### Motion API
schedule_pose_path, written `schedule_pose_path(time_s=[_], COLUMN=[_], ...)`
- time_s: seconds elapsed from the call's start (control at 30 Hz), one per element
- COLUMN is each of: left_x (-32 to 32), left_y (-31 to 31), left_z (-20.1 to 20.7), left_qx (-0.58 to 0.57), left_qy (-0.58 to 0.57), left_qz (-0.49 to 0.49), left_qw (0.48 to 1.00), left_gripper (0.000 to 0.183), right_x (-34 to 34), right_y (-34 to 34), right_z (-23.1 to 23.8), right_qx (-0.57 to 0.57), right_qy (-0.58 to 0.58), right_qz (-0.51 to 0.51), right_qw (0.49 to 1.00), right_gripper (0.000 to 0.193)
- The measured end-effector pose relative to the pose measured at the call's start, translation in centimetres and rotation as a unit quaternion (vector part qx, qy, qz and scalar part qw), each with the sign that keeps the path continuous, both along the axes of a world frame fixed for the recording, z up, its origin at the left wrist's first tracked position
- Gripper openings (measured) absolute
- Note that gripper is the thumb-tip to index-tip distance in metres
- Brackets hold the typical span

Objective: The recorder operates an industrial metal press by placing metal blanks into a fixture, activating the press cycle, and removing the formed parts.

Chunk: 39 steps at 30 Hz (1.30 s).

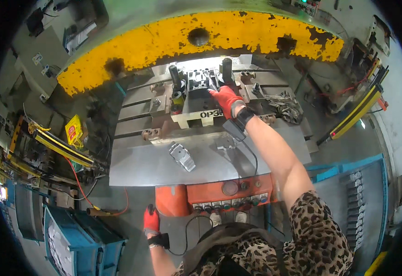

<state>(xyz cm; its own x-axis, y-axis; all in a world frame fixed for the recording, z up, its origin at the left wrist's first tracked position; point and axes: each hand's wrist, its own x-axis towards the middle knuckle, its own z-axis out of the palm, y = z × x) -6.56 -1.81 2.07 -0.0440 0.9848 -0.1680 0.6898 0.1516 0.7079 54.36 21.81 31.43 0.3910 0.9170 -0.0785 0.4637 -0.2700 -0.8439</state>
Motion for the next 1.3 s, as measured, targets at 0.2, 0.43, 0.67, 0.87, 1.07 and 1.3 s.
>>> schedule_pose_path(time_s=[0.2,0.43,0.67,0.87,1.07,1.3], left_x=[-0.4,3.2,6.2,3.8,7.3,5.2], left_y=[-0.2,-1.7,-0.7,0.0,1.2,0.3], left_z=[-2.5,-3.8,-4.8,-4.0,-5.1,-4.1], left_qx=[-0.048,0.015,-0.132,-0.042,-0.230,-0.130], left_qy=[-0.221,-0.112,-0.153,0.040,-0.340,-0.049], left_qz=[0.065,-0.158,-0.118,-0.321,-0.017,-0.179], left_qw=[0.972,0.981,0.972,0.945,0.912,0.974], left_gripper=[0.033,0.046,0.077,0.083,0.072,0.071], right_x=[-2.6,3.7,6.6,11.9,16.0,16.2], right_y=[-11.6,-39.9,-66.2,-55.2,-53.9,-53.2], right_z=[4.5,-6.4,-23.7,-26.0,-31.5,-32.7], right_qx=[-0.011,0.021,0.028,-0.102,-0.099,-0.081], right_qy=[-0.060,0.096,-0.043,0.319,0.019,-0.047], right_qz=[0.051,-0.113,-0.350,-0.334,-0.169,-0.111], right_qw=[0.997,0.989,0.935,0.881,0.981,0.989], right_gripper=[0.065,0.053,0.034,0.043,0.045,0.047])
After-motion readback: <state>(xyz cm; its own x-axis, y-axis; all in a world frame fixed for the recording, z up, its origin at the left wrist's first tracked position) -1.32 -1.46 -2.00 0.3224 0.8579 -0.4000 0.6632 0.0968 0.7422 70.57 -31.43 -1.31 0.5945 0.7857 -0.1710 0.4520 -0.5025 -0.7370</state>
